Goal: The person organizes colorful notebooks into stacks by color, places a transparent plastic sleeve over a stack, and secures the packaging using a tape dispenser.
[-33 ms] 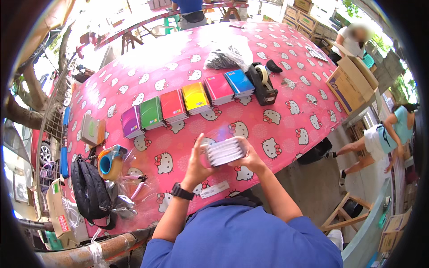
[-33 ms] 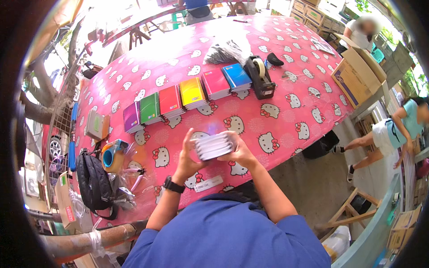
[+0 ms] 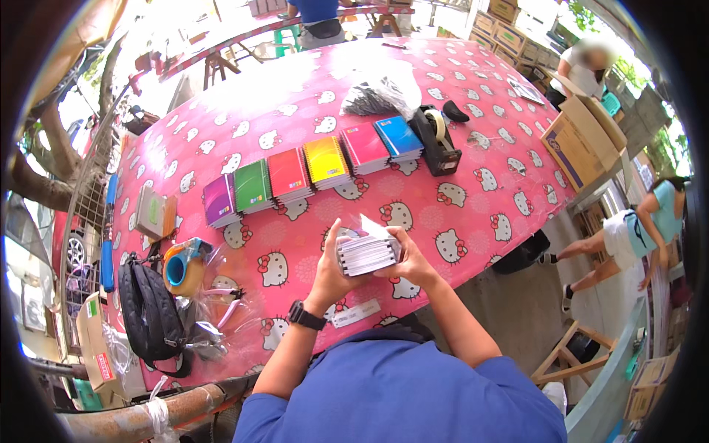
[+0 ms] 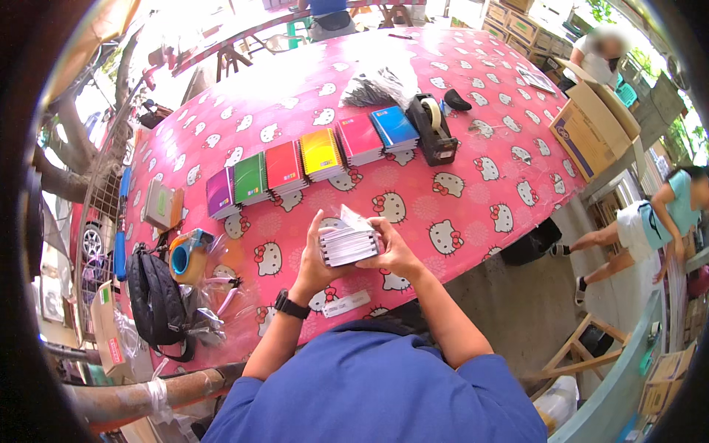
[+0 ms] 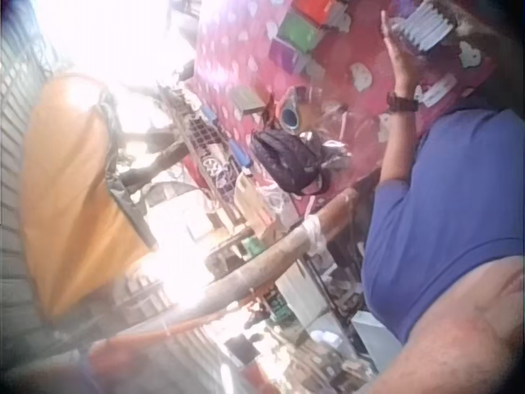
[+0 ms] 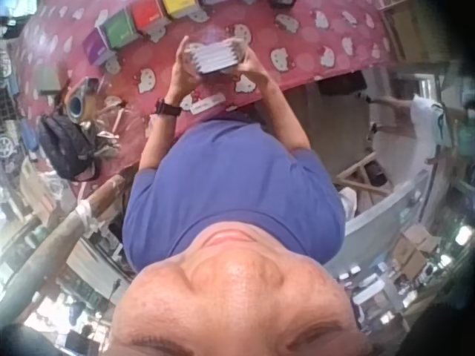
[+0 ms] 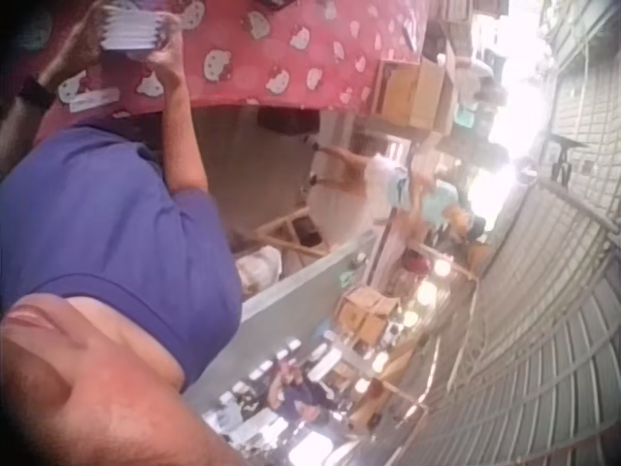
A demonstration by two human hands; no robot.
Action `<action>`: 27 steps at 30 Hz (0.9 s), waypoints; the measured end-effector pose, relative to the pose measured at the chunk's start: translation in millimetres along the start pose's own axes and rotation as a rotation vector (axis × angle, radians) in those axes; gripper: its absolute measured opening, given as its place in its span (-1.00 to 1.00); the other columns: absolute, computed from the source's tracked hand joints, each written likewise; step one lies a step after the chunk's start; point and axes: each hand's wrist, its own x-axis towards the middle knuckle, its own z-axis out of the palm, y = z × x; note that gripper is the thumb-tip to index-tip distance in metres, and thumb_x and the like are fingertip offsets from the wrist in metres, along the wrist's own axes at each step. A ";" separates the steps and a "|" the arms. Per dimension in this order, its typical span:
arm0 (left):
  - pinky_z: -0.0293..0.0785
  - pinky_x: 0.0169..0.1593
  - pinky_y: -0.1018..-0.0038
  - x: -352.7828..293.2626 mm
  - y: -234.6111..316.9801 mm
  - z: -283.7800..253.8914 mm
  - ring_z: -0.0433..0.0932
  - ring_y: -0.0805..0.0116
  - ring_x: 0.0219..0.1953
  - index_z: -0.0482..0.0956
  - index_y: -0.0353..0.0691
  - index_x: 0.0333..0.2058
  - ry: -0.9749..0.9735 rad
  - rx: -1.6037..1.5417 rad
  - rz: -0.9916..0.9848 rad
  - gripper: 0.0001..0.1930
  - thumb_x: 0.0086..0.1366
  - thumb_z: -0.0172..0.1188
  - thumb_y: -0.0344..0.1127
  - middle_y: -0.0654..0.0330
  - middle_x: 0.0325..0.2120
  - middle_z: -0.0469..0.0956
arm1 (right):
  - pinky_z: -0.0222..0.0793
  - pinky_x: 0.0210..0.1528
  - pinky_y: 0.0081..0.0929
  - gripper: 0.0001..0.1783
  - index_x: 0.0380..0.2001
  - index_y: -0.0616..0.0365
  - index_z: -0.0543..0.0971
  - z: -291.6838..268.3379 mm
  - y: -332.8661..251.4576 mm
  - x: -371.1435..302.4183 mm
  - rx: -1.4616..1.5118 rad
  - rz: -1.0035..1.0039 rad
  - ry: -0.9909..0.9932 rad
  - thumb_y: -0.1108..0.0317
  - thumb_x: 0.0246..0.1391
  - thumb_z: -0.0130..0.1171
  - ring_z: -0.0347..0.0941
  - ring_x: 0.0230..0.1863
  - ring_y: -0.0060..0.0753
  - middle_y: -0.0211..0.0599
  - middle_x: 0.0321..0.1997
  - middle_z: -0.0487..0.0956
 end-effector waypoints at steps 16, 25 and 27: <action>0.16 0.23 0.24 -17.8 -4.7 0.7 0.15 0.16 0.22 -0.40 -0.12 0.29 0.073 -0.348 -0.048 0.32 -0.27 0.51 -0.35 -0.02 0.16 0.10 | 0.04 0.26 -0.39 0.01 0.26 0.11 0.00 6.9 30.8 8.3 -0.323 -0.059 -0.129 0.46 -0.23 0.37 0.11 0.25 -0.41 -0.24 0.21 0.22; 0.09 0.24 0.19 19.9 60.3 -50.0 0.18 0.10 0.20 -0.21 -0.02 0.31 0.328 -0.187 -0.016 0.06 -0.05 0.35 -0.09 -0.01 0.16 0.18 | -0.05 0.25 -0.34 -0.11 0.18 0.09 0.22 -0.5 -57.8 1.2 -0.531 -0.082 -0.055 0.23 -0.26 0.40 0.15 0.22 -0.33 -0.27 0.20 0.27; 0.10 0.21 0.14 34.6 56.3 -78.6 0.39 0.17 0.05 0.08 -0.06 0.24 -0.003 0.216 -0.068 -0.20 0.04 0.28 -0.17 0.03 -0.08 0.46 | 0.00 0.24 -0.32 -0.22 0.10 0.08 0.33 -14.9 -58.1 -2.3 -0.633 -0.103 -0.072 0.20 -0.26 0.40 0.17 0.19 -0.32 -0.28 0.12 0.35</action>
